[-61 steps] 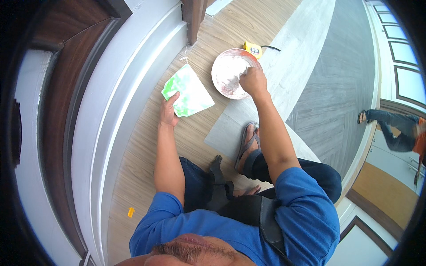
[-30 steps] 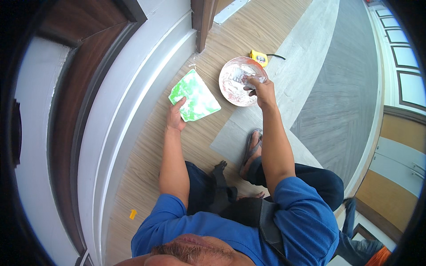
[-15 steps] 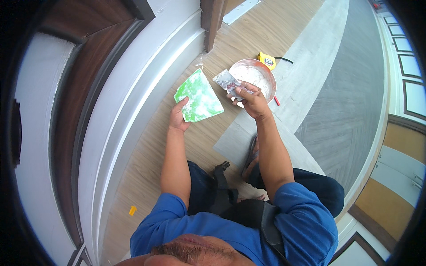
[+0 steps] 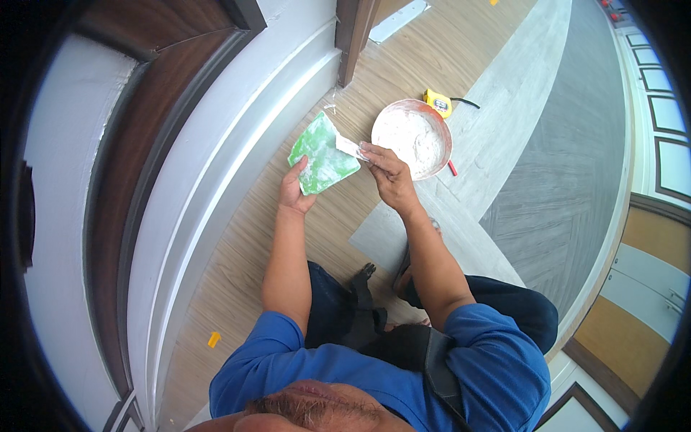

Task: The person kneels on the floor and uses a putty knife to apply a white substance from a bowl onto the baseboard near a door frame. The person repeatedly scoops the substance and smooths it into the gap between the baseboard and the floor.

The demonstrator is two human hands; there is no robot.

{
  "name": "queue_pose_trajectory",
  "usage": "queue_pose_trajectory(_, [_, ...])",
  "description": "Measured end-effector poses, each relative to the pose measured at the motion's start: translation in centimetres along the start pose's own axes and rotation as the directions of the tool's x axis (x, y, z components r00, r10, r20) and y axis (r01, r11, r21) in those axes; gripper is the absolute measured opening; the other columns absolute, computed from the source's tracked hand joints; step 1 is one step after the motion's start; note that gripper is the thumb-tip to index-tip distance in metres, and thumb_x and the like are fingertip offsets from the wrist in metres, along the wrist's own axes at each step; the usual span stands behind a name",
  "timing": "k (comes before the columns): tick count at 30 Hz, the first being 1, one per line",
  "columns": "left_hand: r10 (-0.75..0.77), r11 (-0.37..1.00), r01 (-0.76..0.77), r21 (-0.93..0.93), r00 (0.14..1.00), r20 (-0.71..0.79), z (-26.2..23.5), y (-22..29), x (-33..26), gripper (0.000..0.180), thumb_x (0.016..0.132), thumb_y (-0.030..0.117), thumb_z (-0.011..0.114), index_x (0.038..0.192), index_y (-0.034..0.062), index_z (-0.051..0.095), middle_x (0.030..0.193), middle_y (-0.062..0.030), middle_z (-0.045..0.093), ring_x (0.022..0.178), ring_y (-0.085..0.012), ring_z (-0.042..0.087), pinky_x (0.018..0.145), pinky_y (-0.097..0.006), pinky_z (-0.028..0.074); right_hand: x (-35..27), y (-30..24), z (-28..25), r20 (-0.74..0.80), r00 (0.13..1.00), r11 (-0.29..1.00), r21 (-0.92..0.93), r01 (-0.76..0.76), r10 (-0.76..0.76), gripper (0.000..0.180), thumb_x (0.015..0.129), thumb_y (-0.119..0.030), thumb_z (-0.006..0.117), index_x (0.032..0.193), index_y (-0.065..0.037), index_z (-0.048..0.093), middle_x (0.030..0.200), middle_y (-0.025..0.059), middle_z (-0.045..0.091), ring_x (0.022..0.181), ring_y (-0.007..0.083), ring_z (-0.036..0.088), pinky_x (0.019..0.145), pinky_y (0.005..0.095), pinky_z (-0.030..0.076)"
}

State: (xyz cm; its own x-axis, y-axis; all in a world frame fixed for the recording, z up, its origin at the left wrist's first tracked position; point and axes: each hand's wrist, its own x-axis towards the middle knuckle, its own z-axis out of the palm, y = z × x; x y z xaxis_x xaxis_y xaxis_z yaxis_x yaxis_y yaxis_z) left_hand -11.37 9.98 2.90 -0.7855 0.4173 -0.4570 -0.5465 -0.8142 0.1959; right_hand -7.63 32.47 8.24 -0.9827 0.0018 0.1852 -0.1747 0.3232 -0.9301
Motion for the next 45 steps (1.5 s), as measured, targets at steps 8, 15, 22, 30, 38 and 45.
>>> queue_pose_trajectory(8, [-0.011,0.999,0.007,0.044,0.996,0.091,-0.2,0.0,-0.2,0.047,0.094,0.015,0.065,0.135,-0.0008,0.05,0.13,-0.0141,0.06,0.12,-0.029,0.059,0.102,-0.044,0.049,1.0,-0.9,-1.7,0.032,0.994,0.927,-0.358,0.112,-0.108,0.045,0.082,0.013,0.061,0.118,-0.011,0.071,0.125,0.0109,0.067,0.108,0.0282,0.061,0.094,0.0362,0.05])
queue_pose_trajectory(15, [0.115,0.985,-0.128,0.118,0.987,0.117,1.2,-0.2,-0.4,0.048,0.093,0.009,0.067,0.137,0.0035,0.051,0.134,-0.0105,0.058,0.123,-0.0253,0.056,0.106,-0.042,0.045,3.5,-4.6,-4.3,-0.166,0.948,0.924,-0.232,-0.305,0.272,0.027,0.092,-0.008,0.064,0.114,0.007,0.066,0.09,0.0115,0.07,0.069,0.0148,0.068,0.061,0.0278,0.054])
queue_pose_trajectory(22, [0.242,0.917,-0.277,0.286,0.958,0.153,0.2,-0.9,0.4,0.036,0.093,0.003,0.067,0.128,0.0003,0.06,0.127,-0.008,0.063,0.118,-0.0195,0.058,0.102,-0.037,0.044,4.4,-7.0,-2.5,-0.048,0.756,0.754,0.136,-0.643,0.653,0.03,0.09,-0.015,0.065,0.108,0.01,0.066,0.077,0.0128,0.07,0.051,0.0169,0.065,0.038,0.0275,0.043])
queue_pose_trajectory(30, [0.234,0.788,-0.311,0.532,0.95,0.208,-0.7,-0.7,0.3,0.025,0.094,0.006,0.066,0.118,-0.0026,0.069,0.117,-0.009,0.07,0.111,-0.0166,0.061,0.1,-0.032,0.044,4.2,-6.5,-1.3,0.017,0.658,0.568,0.488,-0.663,0.753,0.018,0.091,-0.008,0.061,0.097,0.008,0.067,0.081,0.0138,0.069,0.054,0.0185,0.065,0.039,0.0275,0.043])
queue_pose_trajectory(38, [0.258,0.489,-0.445,0.751,0.896,0.362,1.2,-0.4,-0.4,0.033,0.095,0.005,0.063,0.128,0.0005,0.065,0.125,-0.0075,0.067,0.119,-0.016,0.057,0.105,-0.031,0.042,3.6,-6.6,-1.6,0.053,0.657,0.511,0.583,-0.632,0.752,0.018,0.091,-0.008,0.062,0.1,0.007,0.066,0.082,0.0137,0.069,0.054,0.0182,0.065,0.039,0.0265,0.042])
queue_pose_trajectory(45, [0.291,0.629,-0.291,0.721,0.948,0.13,-1.4,-0.4,0.2,0.029,0.093,0.001,0.065,0.121,-0.0018,0.066,0.118,-0.0097,0.068,0.114,-0.0183,0.06,0.104,-0.032,0.043,3.8,-8.5,-2.3,0.157,0.726,0.52,0.598,-0.61,0.67,0.018,0.094,-0.011,0.061,0.101,0.005,0.066,0.083,0.0118,0.069,0.055,0.0164,0.064,0.039,0.0251,0.042])
